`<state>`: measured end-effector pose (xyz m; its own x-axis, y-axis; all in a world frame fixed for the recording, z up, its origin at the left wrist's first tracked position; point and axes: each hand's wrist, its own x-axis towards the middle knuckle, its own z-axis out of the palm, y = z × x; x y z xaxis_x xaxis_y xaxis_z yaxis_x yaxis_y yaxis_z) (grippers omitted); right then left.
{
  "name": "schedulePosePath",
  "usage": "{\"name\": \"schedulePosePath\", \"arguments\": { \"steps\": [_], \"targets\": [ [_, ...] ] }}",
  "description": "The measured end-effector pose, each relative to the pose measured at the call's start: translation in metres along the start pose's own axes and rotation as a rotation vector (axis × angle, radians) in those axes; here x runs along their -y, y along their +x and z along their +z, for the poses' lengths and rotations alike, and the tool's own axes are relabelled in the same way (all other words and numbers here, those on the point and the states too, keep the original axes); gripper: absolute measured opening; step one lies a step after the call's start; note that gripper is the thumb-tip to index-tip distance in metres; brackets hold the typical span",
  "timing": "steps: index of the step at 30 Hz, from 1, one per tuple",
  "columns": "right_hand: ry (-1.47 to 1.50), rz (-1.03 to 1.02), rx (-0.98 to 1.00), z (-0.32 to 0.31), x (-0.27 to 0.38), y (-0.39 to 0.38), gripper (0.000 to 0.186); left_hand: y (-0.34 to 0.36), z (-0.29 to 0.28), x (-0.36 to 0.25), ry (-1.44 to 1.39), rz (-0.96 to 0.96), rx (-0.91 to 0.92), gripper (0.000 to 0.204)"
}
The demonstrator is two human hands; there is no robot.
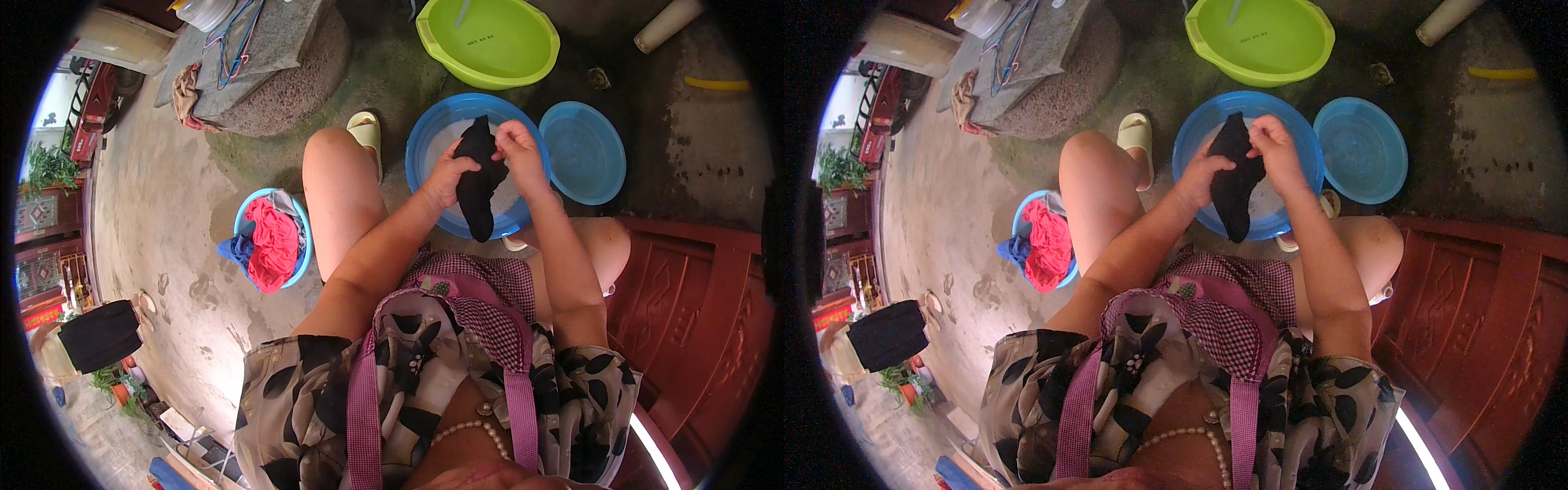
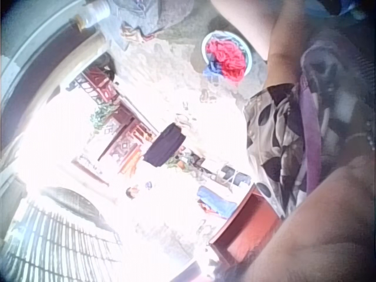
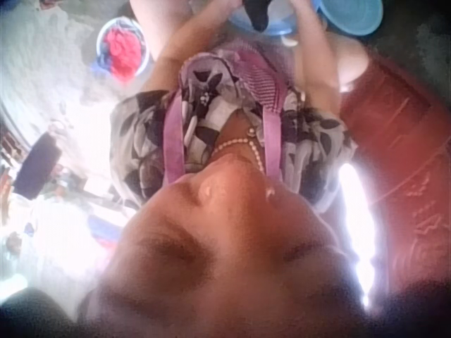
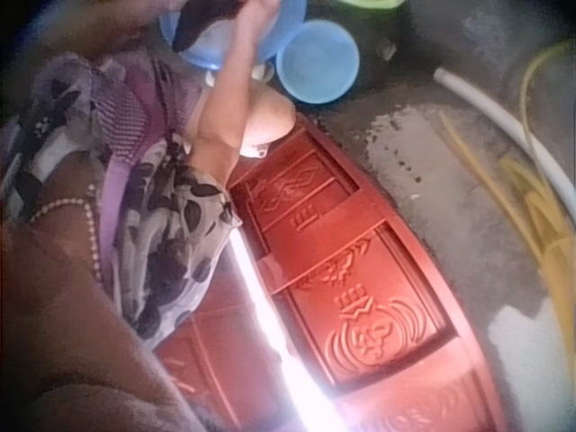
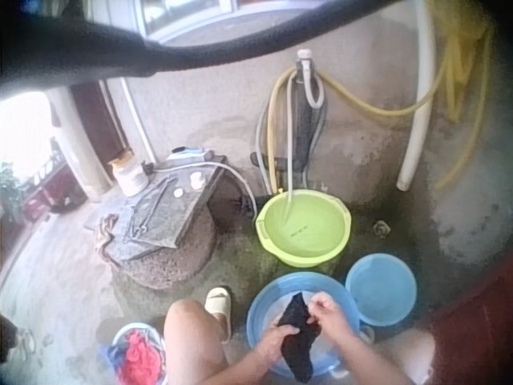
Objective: The person washes a piece of black clothing by hand in a blue basin of soapy water, scrubbing and wringing the fabric before lifting it to inspect it.
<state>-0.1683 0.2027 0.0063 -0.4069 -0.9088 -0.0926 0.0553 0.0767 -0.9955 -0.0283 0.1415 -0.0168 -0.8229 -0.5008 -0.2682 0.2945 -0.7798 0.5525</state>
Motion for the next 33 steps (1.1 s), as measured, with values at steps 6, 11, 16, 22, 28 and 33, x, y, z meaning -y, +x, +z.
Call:
{"name": "schedulePosePath", "arguments": {
  "steps": [6,11,16,22,28,33],
  "targets": [
    [0.307,0.055,-0.022,-0.002,0.001,0.002,0.006,-0.002,0.003,-0.004,-0.054,0.025,0.01,0.048],
    [0.435,0.081,-0.112,-0.002,0.006,0.001,0.012,-0.003,0.004,-0.005,-0.078,0.016,0.011,0.047],
    [0.421,0.077,-0.115,-0.004,0.007,0.001,0.014,-0.002,0.003,-0.005,-0.113,0.005,0.011,0.048],
    [0.286,0.122,-0.16,-0.003,0.009,0.0,0.018,-0.002,0.005,-0.007,-0.141,0.007,0.042,0.052],
    [0.18,0.151,-0.129,-0.003,0.009,-0.002,0.022,0.003,-0.008,-0.004,-0.19,-0.023,0.101,0.055],
    [0.068,0.163,-0.075,-0.001,0.008,-0.002,0.023,0.002,-0.011,-0.002,-0.22,-0.047,0.134,0.055]
  ]
}}
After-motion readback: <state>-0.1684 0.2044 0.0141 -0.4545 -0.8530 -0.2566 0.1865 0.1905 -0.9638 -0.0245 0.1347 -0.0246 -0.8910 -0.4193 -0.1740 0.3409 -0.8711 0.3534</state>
